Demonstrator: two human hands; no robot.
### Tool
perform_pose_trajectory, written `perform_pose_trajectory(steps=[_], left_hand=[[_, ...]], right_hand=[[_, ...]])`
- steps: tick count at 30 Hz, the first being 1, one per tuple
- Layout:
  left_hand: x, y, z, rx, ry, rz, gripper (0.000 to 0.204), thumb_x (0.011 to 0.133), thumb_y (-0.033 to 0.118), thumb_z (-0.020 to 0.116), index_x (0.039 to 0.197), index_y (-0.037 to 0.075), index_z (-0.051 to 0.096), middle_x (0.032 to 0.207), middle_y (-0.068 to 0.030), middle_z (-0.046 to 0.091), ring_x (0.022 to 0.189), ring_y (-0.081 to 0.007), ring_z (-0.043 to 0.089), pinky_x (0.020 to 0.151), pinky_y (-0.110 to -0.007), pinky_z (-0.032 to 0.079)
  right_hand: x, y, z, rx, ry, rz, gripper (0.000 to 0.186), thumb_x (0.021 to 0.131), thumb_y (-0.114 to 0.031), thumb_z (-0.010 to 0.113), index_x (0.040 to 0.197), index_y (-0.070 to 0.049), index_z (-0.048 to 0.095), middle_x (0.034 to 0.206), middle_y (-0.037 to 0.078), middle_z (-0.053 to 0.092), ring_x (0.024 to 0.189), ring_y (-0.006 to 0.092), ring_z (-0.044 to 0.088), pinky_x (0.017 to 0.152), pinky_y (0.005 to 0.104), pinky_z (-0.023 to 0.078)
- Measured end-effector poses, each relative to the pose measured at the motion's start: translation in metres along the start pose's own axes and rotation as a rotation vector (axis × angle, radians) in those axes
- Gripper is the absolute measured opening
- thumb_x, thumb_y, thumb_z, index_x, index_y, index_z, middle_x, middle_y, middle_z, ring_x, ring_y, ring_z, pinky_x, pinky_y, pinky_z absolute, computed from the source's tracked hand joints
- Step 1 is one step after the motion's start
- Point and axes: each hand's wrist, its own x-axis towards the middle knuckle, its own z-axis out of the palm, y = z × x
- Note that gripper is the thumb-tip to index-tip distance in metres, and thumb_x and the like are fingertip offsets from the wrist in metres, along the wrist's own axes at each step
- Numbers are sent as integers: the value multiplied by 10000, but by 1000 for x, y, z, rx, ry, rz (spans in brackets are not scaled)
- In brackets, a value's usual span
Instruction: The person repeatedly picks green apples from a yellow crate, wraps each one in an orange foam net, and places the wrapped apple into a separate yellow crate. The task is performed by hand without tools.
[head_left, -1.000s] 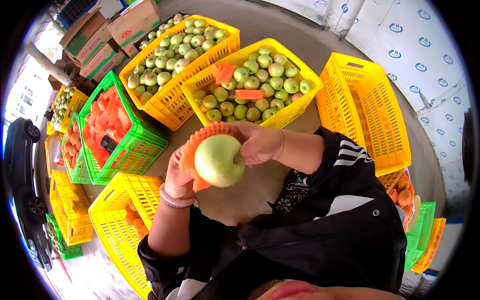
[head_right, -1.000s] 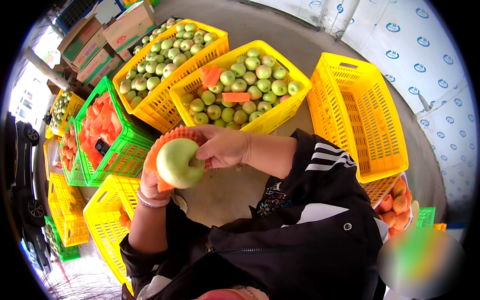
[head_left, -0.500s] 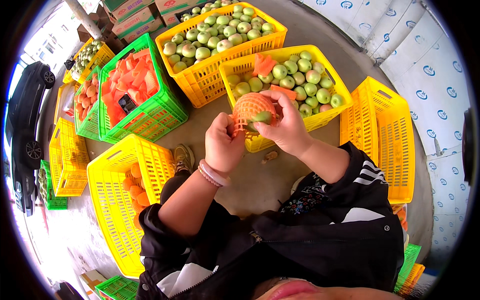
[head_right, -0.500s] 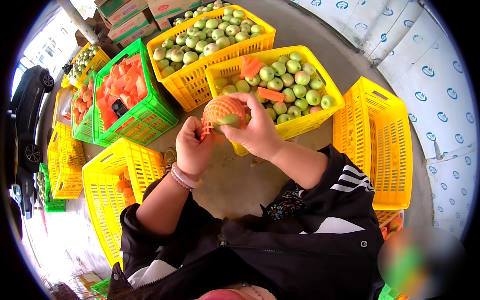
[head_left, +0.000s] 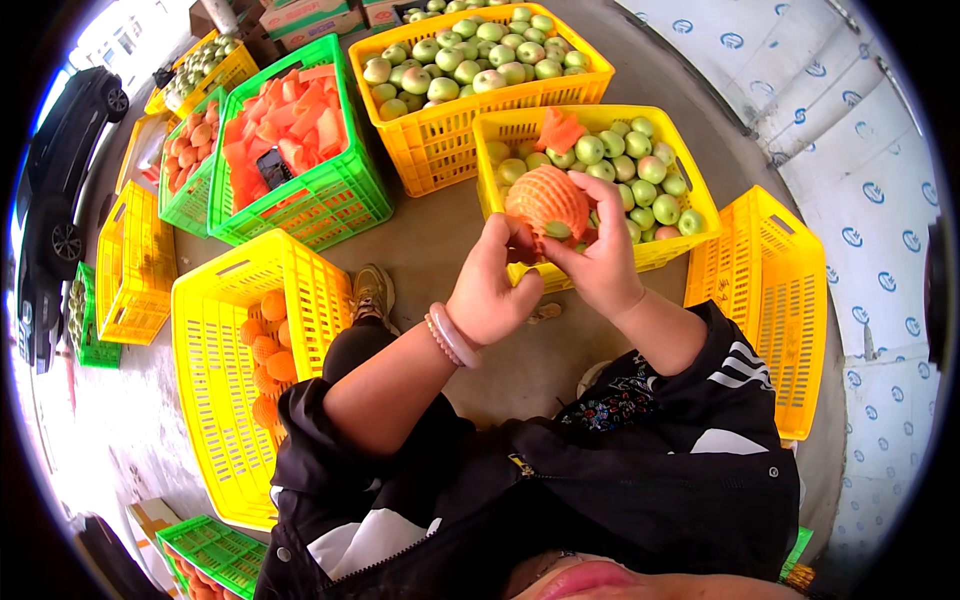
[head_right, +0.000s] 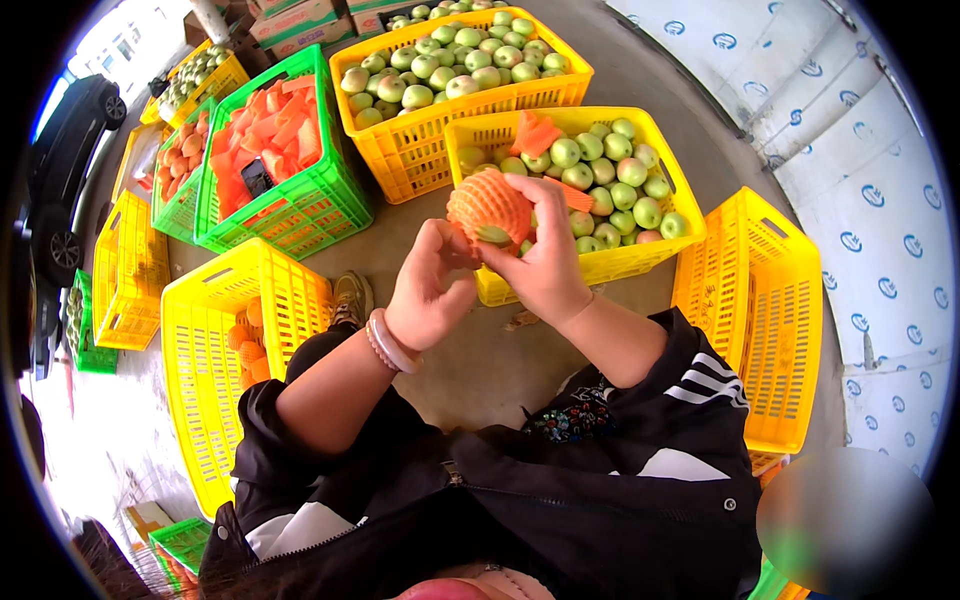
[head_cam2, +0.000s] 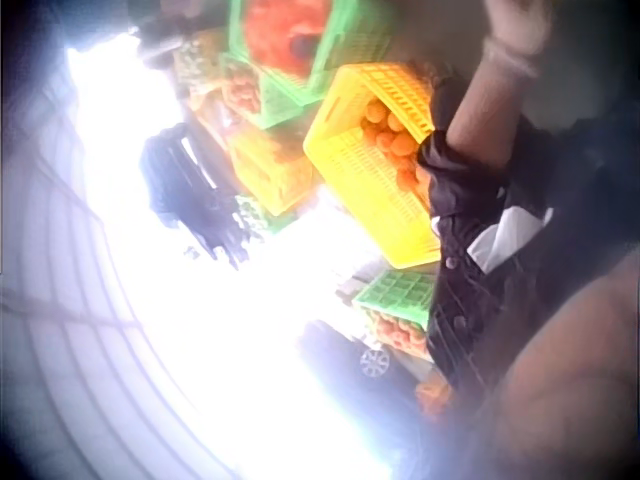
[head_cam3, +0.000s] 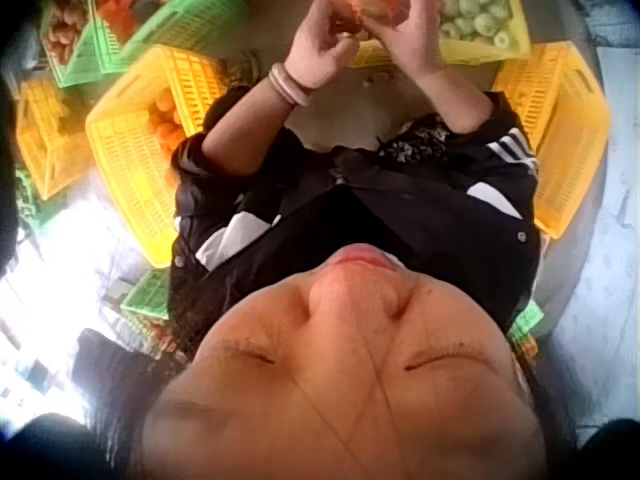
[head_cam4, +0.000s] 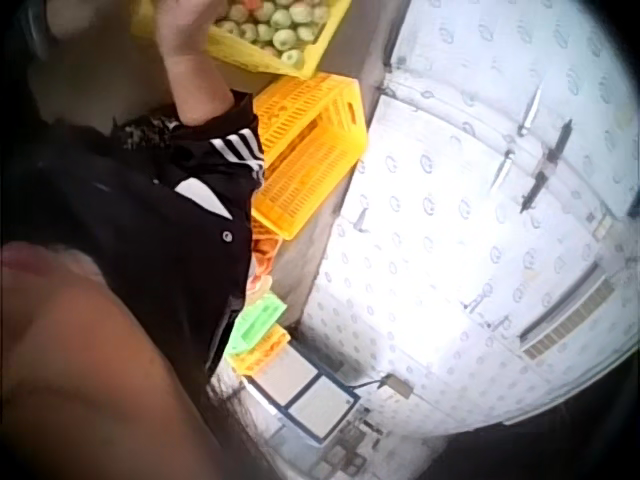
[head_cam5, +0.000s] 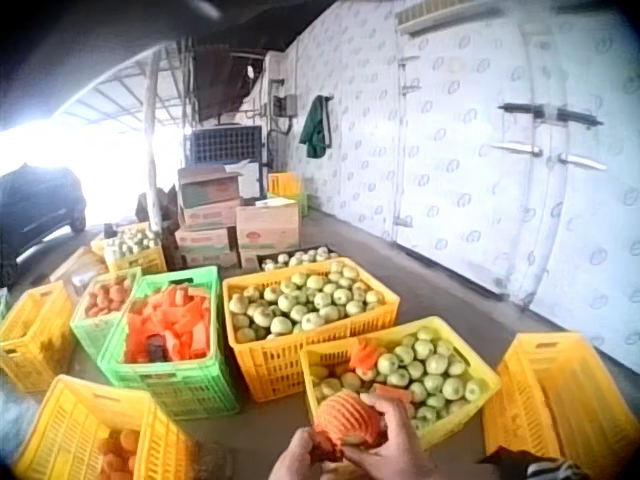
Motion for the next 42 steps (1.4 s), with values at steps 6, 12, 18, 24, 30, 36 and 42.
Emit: perform_pose_trajectory(steps=[6, 12, 18, 24, 30, 36, 42], left_hand=[[6, 10, -5, -518, 74, -176, 579, 938, 214, 650, 1285, 0, 240, 1224, -173, 510, 1106, -196, 535, 951, -350, 478], [9, 10, -5, -576, 43, -253, 652, 866, 221, 748, 1317, -37, 355, 1257, -115, 531, 1159, -174, 532, 994, -337, 463], [6, 12, -7, -481, -31, -275, 666, 843, 75, 735, 1342, -25, 306, 1256, -118, 527, 1146, -179, 547, 985, -336, 473], [4, 12, -6, -439, -2, -234, 690, 837, 147, 756, 1325, -17, 297, 1258, -129, 519, 1165, -184, 533, 987, -350, 474], [6, 10, -3, -372, 65, -160, 749, 796, 233, 812, 1307, -5, 318, 1236, -129, 528, 1155, -176, 535, 968, -355, 486], [10, 5, -9, -110, 45, 64, 777, 720, 186, 866, 1307, 14, 387, 1235, -125, 495, 1147, -208, 529, 985, -346, 458], [10, 13, -6, 152, 113, 68, 746, 708, 54, 854, 1296, 26, 395, 1267, -105, 500, 1163, -159, 533, 988, -326, 478]], right_hand=[[2, -17, -11, -327, -117, -375, 581, 685, -16, 797, 1218, -60, 571, 1273, 125, 487, 1163, 303, 489, 997, 405, 419], [-4, -23, -12, 4, -193, -390, 625, 793, -151, 759, 1320, 6, 463, 1374, 166, 435, 1254, 309, 451, 1073, 432, 363], [-1, -9, -6, 464, -384, 24, 832, 807, -209, 793, 1442, 1, 298, 1467, 147, 347, 1330, 226, 387, 1109, 374, 329], [-8, -14, 5, 806, -340, 293, 981, 754, -155, 841, 1486, -54, 196, 1420, 100, 392, 1293, 202, 426, 1081, 356, 376], [-11, -15, 11, 768, -328, 303, 1006, 749, -139, 844, 1495, -63, 172, 1414, 96, 403, 1281, 202, 445, 1070, 351, 393], [-6, -7, -5, 233, -325, 57, 1007, 692, -154, 875, 1464, -8, 246, 1401, 135, 424, 1273, 240, 465, 1075, 374, 395], [-4, -10, -2, -21, -330, -17, 970, 720, -89, 832, 1472, -28, 222, 1359, 137, 435, 1260, 252, 464, 1053, 378, 408]])
